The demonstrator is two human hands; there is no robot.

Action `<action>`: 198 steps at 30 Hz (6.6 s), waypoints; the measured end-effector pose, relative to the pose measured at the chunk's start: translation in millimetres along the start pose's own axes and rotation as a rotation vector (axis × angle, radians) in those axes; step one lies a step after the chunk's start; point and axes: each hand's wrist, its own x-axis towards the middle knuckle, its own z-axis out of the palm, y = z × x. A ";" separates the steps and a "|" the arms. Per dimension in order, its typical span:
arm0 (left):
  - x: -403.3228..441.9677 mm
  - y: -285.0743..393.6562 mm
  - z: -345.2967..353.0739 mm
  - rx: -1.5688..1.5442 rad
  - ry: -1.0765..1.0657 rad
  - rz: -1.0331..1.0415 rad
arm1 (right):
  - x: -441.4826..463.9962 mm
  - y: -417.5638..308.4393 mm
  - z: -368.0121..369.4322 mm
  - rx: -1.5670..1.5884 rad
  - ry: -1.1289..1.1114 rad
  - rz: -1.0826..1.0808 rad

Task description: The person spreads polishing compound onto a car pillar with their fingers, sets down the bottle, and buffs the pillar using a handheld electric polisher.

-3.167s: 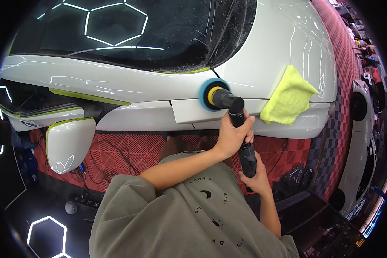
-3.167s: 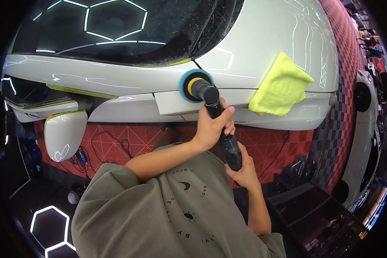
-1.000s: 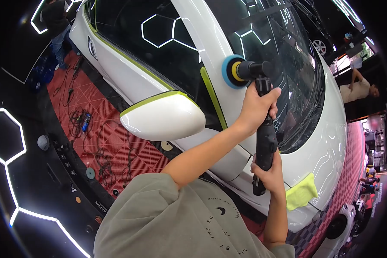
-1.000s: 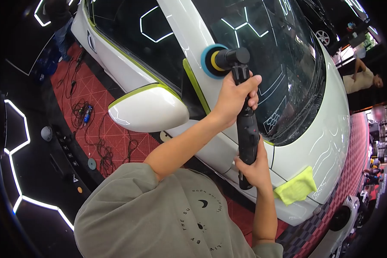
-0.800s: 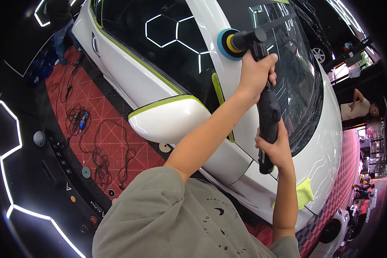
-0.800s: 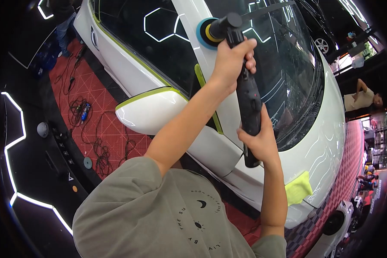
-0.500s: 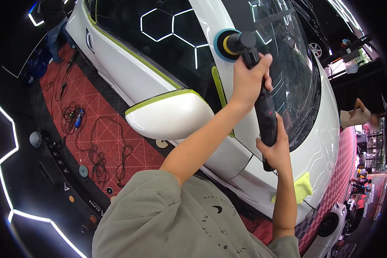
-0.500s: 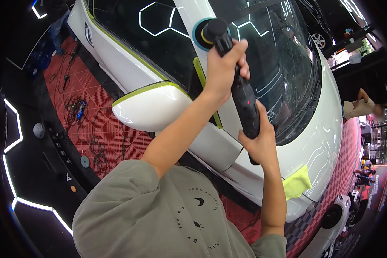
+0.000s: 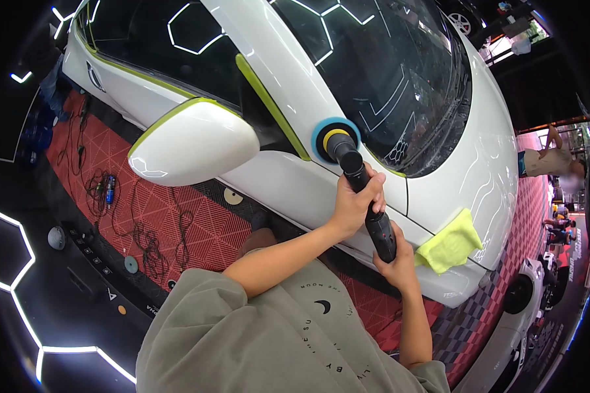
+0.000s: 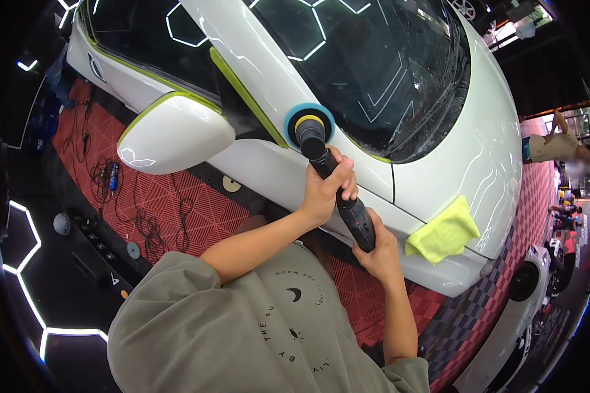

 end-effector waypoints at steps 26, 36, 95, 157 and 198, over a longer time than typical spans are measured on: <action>-53.5 -163.3 41.6 -0.187 -0.021 -0.215 | -105.0 114.3 -72.1 -0.157 0.014 0.108; -41.3 -71.3 -2.6 -0.250 0.075 -0.015 | -38.7 49.8 -29.7 -0.200 -0.092 -0.015; -25.4 -38.1 -32.8 -0.597 0.047 0.254 | 4.3 -26.0 -28.9 -0.632 -0.144 -0.152; 64.9 66.9 38.9 0.078 0.142 0.119 | 66.6 -38.6 -12.6 0.327 -0.160 0.056; -16.9 -89.5 47.0 0.242 0.098 -0.354 | -96.0 46.3 -8.3 0.530 -0.027 0.396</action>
